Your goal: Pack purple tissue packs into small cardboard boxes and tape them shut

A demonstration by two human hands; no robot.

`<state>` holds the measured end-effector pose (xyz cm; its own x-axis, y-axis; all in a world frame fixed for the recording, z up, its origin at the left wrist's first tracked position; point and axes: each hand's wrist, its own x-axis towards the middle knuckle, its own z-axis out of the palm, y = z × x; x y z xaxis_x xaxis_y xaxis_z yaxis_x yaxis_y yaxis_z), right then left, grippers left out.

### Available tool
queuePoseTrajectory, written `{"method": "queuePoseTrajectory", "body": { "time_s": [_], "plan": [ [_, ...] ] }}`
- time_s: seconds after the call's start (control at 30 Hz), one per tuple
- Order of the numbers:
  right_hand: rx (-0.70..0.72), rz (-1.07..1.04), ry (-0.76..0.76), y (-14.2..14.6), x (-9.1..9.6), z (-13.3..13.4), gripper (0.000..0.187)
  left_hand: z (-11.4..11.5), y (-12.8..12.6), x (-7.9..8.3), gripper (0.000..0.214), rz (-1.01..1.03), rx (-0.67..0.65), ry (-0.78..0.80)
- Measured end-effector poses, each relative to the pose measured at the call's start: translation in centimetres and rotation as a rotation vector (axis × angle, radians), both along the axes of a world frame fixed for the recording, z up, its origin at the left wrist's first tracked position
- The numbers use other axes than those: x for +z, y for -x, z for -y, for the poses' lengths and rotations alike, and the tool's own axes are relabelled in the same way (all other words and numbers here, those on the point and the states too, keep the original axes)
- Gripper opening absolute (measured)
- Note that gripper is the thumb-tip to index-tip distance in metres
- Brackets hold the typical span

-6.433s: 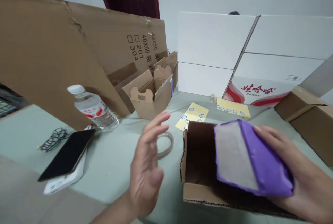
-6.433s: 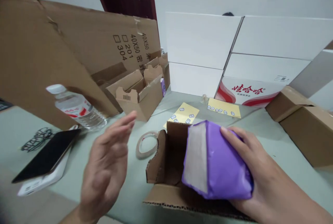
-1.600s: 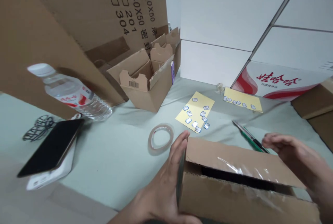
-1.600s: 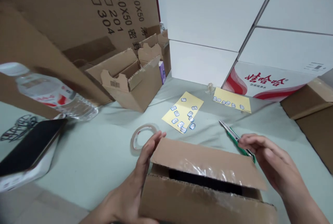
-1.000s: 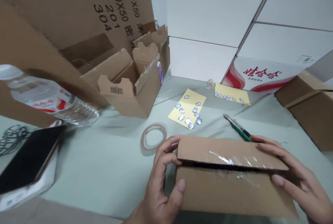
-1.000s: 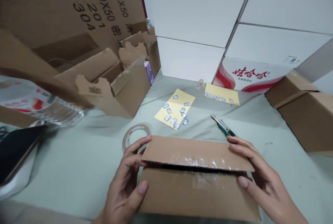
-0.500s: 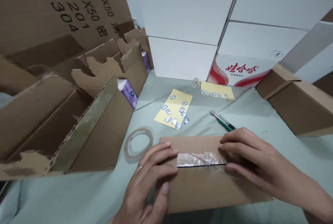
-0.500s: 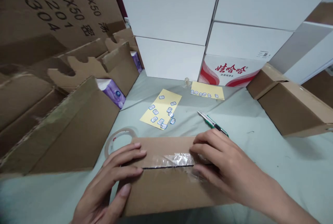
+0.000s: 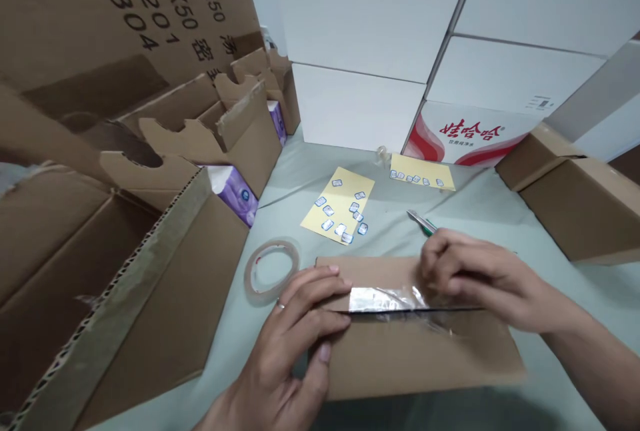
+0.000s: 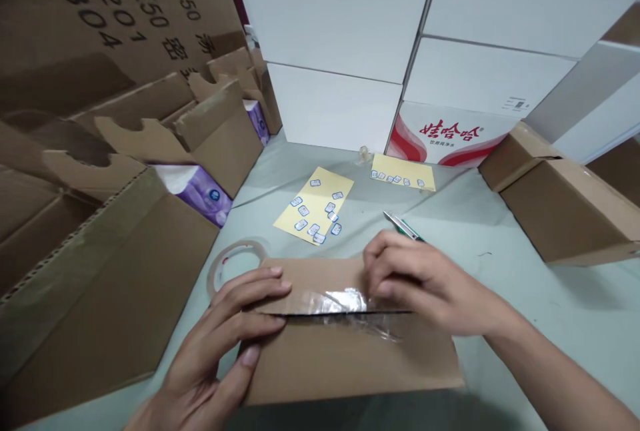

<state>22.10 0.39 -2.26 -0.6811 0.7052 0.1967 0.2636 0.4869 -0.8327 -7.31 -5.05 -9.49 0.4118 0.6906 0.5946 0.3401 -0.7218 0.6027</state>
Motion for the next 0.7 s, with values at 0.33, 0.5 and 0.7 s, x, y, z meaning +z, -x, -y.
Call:
{"method": "queuePoseTrajectory", "body": {
  "time_s": [0.33, 0.5, 0.7],
  "plan": [
    [-0.32, 0.359, 0.04, -1.4, -6.9, -7.8, 0.023, 0.7, -0.5, -0.4, 0.035, 0.066, 0.092, -0.043],
    [-0.275, 0.639, -0.092, 1.9, -11.5, -10.7, 0.019, 1.1, -0.7, -0.3, 0.038, 0.079, 0.129, -0.064],
    [-0.334, 0.838, -0.304, 2.0, -13.2, -10.2, 0.014, 1.0, -0.6, -0.4, 0.029, 0.116, 0.085, -0.107]
  ]
}}
